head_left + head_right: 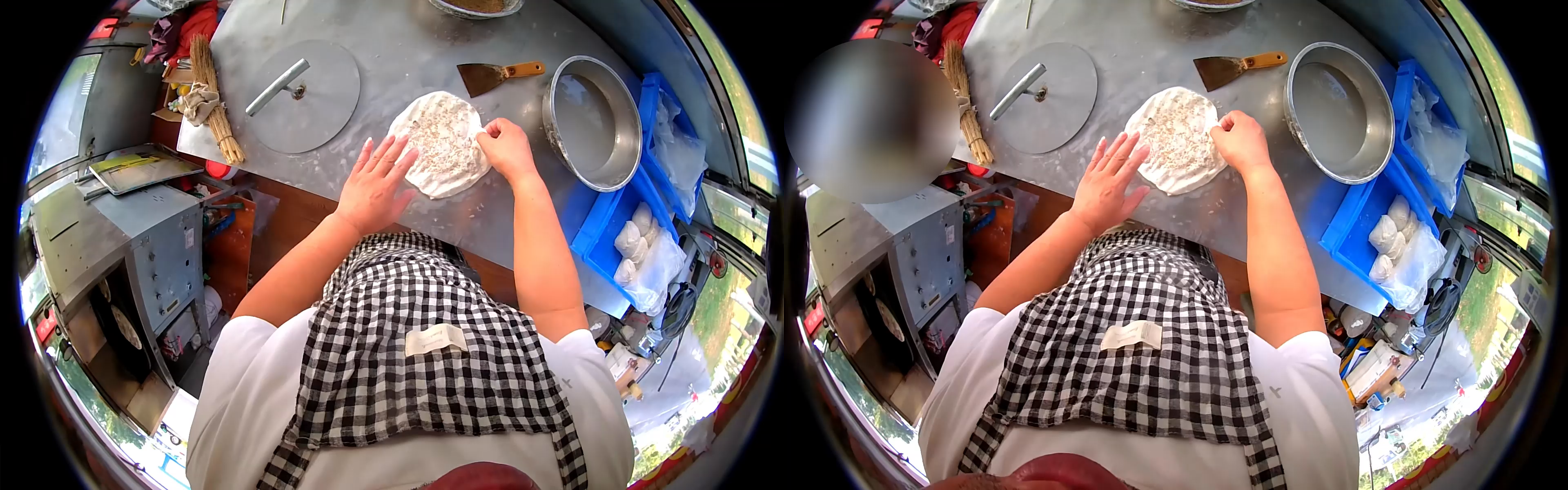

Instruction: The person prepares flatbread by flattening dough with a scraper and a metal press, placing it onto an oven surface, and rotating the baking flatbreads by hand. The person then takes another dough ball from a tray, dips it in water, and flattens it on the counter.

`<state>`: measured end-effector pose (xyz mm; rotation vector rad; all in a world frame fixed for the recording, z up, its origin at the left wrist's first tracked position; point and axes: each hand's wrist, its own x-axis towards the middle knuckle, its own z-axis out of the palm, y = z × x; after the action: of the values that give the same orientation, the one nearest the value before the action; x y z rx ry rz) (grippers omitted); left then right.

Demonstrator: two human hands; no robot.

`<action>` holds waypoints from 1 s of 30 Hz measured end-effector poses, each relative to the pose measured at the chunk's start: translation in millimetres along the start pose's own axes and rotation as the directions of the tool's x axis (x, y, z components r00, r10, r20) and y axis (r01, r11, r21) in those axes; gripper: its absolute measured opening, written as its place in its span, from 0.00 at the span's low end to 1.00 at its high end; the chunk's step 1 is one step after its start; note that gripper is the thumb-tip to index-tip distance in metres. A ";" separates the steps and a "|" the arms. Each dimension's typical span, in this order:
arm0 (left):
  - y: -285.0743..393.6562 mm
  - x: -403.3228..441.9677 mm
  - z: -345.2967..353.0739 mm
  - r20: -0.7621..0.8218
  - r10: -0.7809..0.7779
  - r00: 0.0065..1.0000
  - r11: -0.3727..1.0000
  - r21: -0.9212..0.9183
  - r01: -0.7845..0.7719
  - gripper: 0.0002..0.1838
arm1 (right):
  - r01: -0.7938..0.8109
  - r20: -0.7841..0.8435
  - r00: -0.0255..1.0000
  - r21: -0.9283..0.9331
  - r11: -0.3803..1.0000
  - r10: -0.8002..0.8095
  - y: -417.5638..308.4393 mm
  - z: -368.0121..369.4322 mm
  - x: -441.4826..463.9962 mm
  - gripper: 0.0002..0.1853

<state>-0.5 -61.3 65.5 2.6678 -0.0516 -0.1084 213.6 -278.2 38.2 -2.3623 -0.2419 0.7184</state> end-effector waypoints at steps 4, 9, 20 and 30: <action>-4.0 6.3 0.1 -0.119 -0.070 0.990 0.990 -0.131 0.054 0.37 | -0.063 0.083 0.995 0.191 0.980 0.048 16.2 -4.0 24.0 0.14; 3.4 14.9 -2.1 -0.229 -0.104 0.968 0.962 -0.269 0.039 0.36 | -0.154 0.274 0.956 0.170 0.973 0.103 1.8 -4.3 28.7 0.17; 21.0 28.8 20.0 -0.244 -0.399 0.884 0.717 -0.683 0.136 0.26 | -0.172 0.312 0.944 0.188 0.967 0.108 -24.5 3.1 15.4 0.13; 17.6 60.1 45.1 0.512 -0.579 0.635 -0.551 -0.819 0.158 0.22 | 0.272 0.323 0.903 0.079 0.959 -0.283 -104.6 29.9 -63.2 0.15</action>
<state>55.2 -100.6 29.3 0.5718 0.9426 0.0072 145.7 -203.2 112.9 -2.1043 -0.6931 0.9661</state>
